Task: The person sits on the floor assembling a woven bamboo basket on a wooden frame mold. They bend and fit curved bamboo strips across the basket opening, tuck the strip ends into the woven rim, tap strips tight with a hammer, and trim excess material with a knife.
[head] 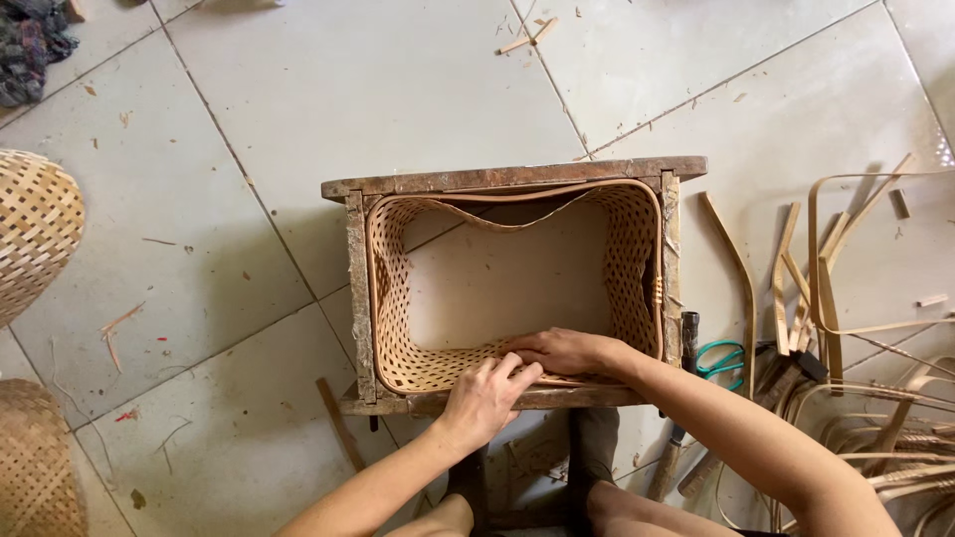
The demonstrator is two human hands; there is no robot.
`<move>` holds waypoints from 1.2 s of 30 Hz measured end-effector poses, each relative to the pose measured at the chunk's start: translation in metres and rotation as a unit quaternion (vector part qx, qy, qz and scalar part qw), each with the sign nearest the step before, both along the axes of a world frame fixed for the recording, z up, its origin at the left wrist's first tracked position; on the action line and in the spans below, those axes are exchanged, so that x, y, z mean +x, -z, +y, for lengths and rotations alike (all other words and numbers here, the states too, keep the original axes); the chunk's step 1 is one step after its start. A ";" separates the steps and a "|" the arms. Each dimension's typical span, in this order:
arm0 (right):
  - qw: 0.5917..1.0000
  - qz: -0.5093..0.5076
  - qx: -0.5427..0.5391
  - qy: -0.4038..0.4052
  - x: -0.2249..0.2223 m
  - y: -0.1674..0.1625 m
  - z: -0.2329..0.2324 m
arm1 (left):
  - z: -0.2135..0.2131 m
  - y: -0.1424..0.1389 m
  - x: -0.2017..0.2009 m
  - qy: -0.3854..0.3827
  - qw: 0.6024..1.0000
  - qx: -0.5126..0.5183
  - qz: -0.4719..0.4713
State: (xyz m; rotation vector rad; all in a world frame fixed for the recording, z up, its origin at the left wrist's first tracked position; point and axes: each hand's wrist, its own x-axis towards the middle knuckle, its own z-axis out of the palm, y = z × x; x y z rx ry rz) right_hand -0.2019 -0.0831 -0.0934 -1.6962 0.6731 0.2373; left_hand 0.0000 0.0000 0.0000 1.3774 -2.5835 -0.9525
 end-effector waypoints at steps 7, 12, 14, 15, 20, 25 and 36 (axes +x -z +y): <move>0.999 0.039 -0.004 0.013 0.004 -0.032 -0.008 | -0.045 -0.016 0.008 0.019 0.991 0.123 0.046; 0.957 -0.073 -0.241 0.144 -0.008 -0.093 -0.058 | -0.153 -0.010 0.037 -0.142 0.980 -0.116 0.080; 0.898 -0.119 -0.351 0.236 -0.029 -0.124 -0.078 | -0.185 -0.011 0.034 -0.095 0.950 -0.283 0.090; 0.860 -0.121 -0.411 0.278 -0.033 -0.136 -0.087 | -0.193 -0.010 0.030 -0.090 0.951 -0.280 0.097; 0.803 -0.032 -0.557 0.208 -0.029 -0.154 -0.132 | -0.213 -0.006 0.018 -0.134 0.958 -0.236 0.095; 0.790 -0.033 -0.606 0.080 0.012 -0.085 -0.157 | -0.205 0.016 0.090 -0.297 0.905 -0.280 0.118; 0.772 0.024 -0.627 0.101 0.042 -0.061 -0.138 | -0.154 0.060 0.139 -0.402 0.865 -0.290 0.071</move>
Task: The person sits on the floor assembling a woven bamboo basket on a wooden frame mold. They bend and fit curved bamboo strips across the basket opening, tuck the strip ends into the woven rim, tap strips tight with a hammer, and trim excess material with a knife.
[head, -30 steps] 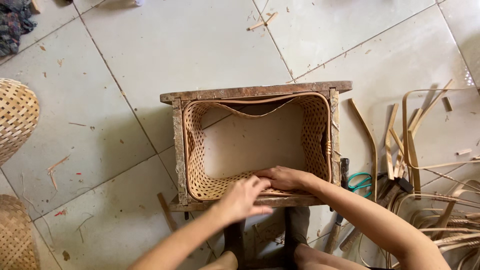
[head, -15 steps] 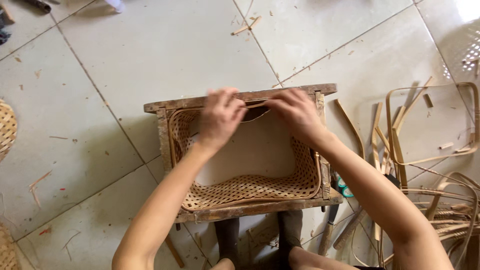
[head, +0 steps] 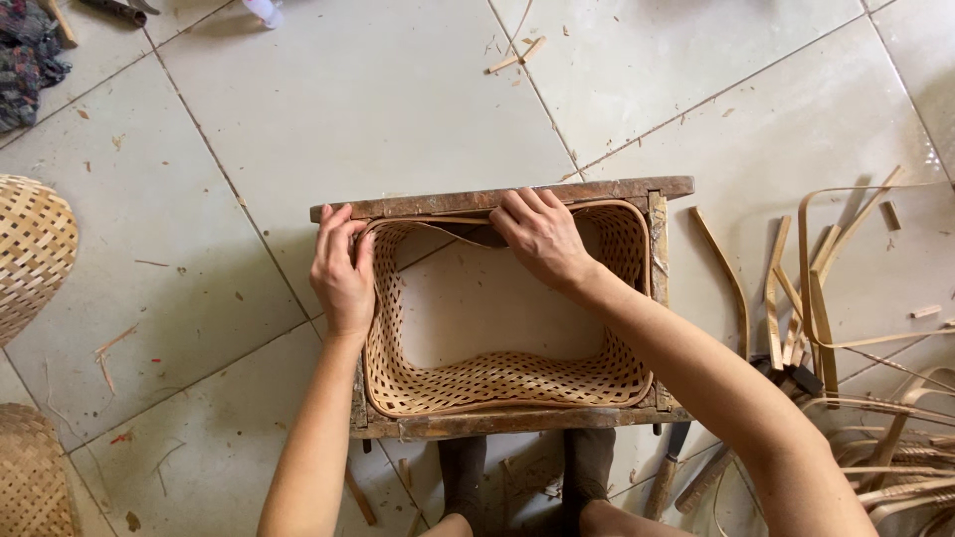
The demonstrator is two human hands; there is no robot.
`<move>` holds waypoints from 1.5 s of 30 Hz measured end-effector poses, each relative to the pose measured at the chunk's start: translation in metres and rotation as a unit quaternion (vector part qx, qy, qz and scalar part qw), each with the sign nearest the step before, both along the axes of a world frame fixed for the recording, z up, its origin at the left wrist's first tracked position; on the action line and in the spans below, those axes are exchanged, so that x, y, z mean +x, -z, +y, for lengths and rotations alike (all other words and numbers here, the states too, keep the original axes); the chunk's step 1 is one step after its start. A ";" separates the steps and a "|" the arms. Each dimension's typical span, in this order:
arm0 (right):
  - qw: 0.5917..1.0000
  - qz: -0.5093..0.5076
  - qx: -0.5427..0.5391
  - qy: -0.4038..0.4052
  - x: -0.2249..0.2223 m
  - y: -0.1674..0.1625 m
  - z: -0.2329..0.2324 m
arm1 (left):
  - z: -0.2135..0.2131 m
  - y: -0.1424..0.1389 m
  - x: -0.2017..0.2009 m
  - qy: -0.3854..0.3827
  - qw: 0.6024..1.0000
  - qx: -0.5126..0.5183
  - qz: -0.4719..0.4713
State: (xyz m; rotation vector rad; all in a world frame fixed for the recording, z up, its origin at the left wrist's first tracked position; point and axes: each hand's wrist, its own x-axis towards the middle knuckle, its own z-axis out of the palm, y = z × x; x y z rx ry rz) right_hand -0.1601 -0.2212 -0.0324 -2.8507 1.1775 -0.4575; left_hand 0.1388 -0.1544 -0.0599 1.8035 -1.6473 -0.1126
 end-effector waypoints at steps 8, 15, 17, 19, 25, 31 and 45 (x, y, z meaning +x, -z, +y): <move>1.000 -0.027 0.015 0.004 -0.014 -0.007 0.003 | 0.001 -0.006 -0.016 -0.001 1.000 -0.006 0.007; 0.999 -0.033 0.011 -0.010 -0.024 -0.011 0.000 | -0.008 -0.018 -0.025 -0.006 1.000 -0.012 0.012; 0.999 -0.035 0.013 -0.013 -0.023 -0.007 -0.001 | -0.008 -0.022 -0.025 -0.006 1.000 -0.014 0.017; 0.999 -0.032 0.006 -0.008 -0.020 -0.004 -0.005 | -0.007 -0.024 -0.025 -0.003 1.000 -0.017 0.022; 0.999 -0.035 -0.016 -0.020 -0.025 -0.010 0.003 | -0.004 -0.029 -0.030 0.010 1.000 0.003 -0.009; 0.942 0.007 0.323 -0.089 -0.024 0.002 0.057 | -0.031 -0.035 -0.099 0.294 0.942 0.018 -0.160; 0.819 -0.208 0.535 -0.005 -0.017 -0.010 0.008 | -0.085 -0.023 -0.135 0.313 0.916 0.002 -0.251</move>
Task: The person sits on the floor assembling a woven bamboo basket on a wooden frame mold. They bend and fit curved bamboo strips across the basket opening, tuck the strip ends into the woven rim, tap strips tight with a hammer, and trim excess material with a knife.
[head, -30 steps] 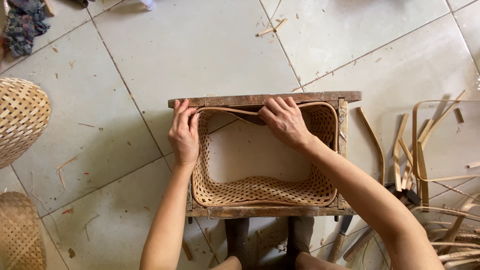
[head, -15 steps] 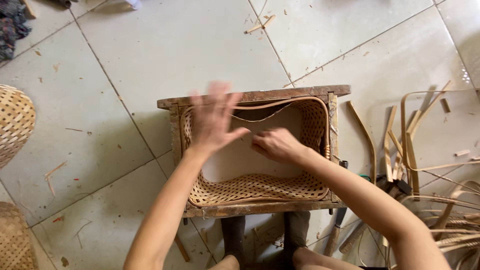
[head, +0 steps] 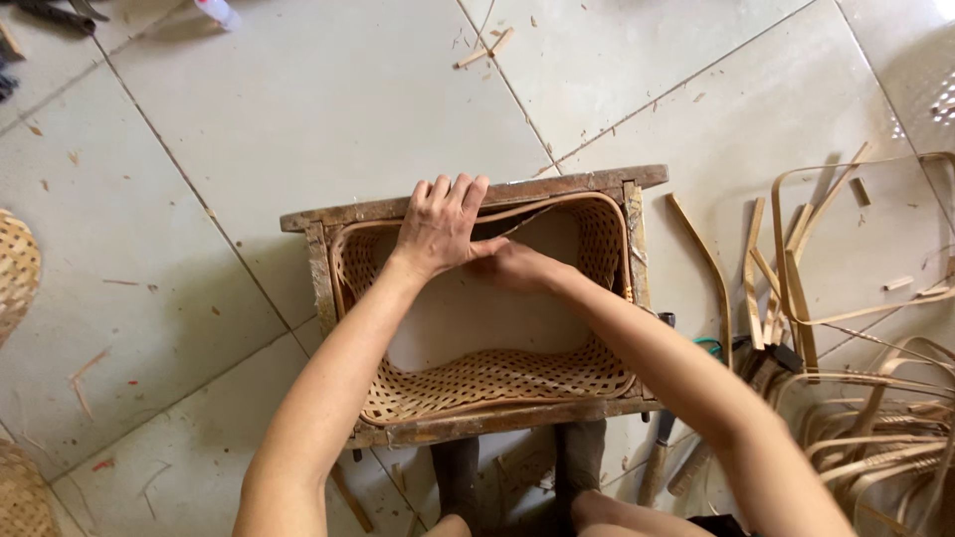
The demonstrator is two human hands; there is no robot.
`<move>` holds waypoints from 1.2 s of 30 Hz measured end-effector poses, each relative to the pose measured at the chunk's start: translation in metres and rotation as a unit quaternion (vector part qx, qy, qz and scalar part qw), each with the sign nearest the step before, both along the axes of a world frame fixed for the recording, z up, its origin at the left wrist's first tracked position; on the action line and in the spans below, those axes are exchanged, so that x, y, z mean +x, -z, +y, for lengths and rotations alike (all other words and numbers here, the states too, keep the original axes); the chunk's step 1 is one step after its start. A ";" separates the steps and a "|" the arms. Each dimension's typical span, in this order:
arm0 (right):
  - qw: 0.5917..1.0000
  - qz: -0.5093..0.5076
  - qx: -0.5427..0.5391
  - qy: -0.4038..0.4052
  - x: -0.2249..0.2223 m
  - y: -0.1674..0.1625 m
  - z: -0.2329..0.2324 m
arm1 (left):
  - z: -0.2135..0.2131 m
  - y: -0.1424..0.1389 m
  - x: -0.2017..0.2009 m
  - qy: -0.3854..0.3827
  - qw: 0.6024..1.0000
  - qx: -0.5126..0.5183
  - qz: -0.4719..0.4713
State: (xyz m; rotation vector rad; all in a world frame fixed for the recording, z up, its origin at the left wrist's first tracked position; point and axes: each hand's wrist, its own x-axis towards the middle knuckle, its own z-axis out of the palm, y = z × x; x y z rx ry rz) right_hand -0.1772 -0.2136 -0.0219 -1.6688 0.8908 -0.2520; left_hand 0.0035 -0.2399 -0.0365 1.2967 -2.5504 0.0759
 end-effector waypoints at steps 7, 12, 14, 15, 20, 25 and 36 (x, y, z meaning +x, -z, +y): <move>0.855 0.170 -0.489 0.025 -0.018 -0.043 -0.013 | 0.000 0.000 0.003 -0.006 1.000 0.017 0.020; 0.862 0.163 -0.480 0.000 -0.021 -0.043 -0.041 | -0.005 -0.005 0.003 0.000 0.999 -0.003 0.045; 0.901 0.172 -0.399 -0.009 -0.023 -0.044 -0.048 | -0.006 -0.007 0.002 0.001 0.999 0.007 0.043; 0.917 0.178 -0.357 -0.013 -0.024 -0.046 -0.051 | -0.007 -0.008 0.002 0.002 0.999 0.013 0.042; 0.925 0.149 -0.350 -0.018 -0.028 -0.054 -0.056 | -0.012 -0.007 0.001 0.006 0.999 0.025 0.031; 0.910 0.167 -0.379 -0.007 -0.033 -0.049 -0.047 | -0.015 -0.002 -0.002 0.013 0.999 0.029 0.036; 0.978 0.156 -0.037 -0.134 0.025 -0.008 -0.002 | -0.023 -0.007 0.000 0.050 0.998 -0.038 -0.005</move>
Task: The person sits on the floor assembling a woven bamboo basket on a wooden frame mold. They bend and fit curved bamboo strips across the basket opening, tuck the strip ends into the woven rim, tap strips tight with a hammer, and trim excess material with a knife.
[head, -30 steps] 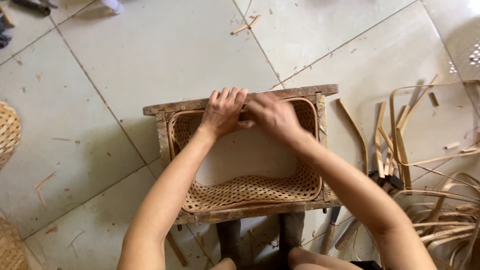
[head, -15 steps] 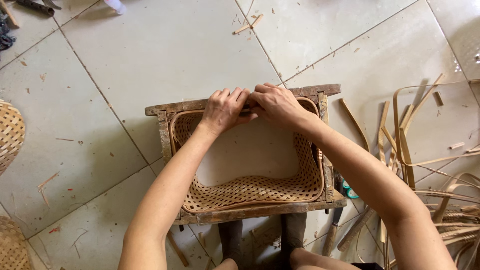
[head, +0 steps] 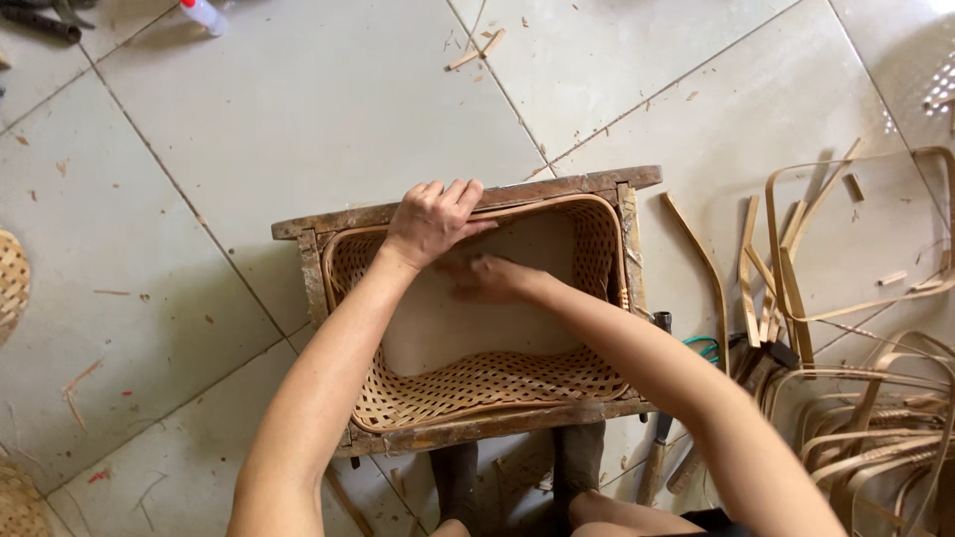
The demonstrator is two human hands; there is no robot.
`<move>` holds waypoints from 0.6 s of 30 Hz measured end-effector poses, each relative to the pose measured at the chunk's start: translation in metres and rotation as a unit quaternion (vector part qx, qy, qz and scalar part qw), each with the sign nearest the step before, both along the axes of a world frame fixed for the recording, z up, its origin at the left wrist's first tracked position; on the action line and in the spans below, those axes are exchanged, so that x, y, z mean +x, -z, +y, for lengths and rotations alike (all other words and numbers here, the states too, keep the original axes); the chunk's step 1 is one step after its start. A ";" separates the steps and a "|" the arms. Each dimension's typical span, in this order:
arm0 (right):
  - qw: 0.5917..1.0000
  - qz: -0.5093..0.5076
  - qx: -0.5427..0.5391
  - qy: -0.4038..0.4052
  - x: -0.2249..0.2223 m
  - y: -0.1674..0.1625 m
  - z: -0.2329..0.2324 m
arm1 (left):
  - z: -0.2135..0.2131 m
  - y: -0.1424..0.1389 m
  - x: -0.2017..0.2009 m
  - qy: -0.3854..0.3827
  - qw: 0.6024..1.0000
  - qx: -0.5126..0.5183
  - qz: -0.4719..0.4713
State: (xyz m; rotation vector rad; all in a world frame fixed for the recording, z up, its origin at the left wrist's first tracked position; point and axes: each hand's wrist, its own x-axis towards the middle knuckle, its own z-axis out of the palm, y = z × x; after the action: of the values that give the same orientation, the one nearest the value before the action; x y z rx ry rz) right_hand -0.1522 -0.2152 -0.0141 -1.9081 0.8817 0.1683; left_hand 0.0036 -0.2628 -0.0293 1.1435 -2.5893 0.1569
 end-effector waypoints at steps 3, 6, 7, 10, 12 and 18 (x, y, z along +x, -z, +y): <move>0.991 -0.076 0.054 0.100 0.008 0.002 -0.025 | -0.001 -0.001 -0.001 -0.003 1.000 0.000 -0.005; 0.984 -0.096 0.054 0.143 0.008 0.002 -0.043 | 0.001 0.004 0.001 -0.004 1.000 -0.015 -0.001; 0.982 -0.098 0.051 0.154 0.007 0.000 -0.046 | 0.005 0.006 0.001 -0.005 1.000 -0.021 0.002; 0.981 -0.095 0.065 0.156 0.000 0.002 -0.042 | 0.003 0.010 0.001 -0.012 1.000 0.007 0.000; 0.982 -0.095 0.103 0.123 -0.007 0.006 -0.026 | 0.009 0.006 -0.006 -0.024 0.996 0.088 -0.002; 0.961 0.002 0.252 -0.110 -0.024 0.022 0.091 | 0.154 -0.046 -0.023 -0.046 0.988 0.129 0.077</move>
State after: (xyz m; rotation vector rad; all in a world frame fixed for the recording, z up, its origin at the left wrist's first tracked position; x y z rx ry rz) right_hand -0.1766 -0.1244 -0.0360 -1.5176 0.5564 0.4850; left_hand -0.0191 -0.1090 0.0164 1.3076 -2.4730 -0.2456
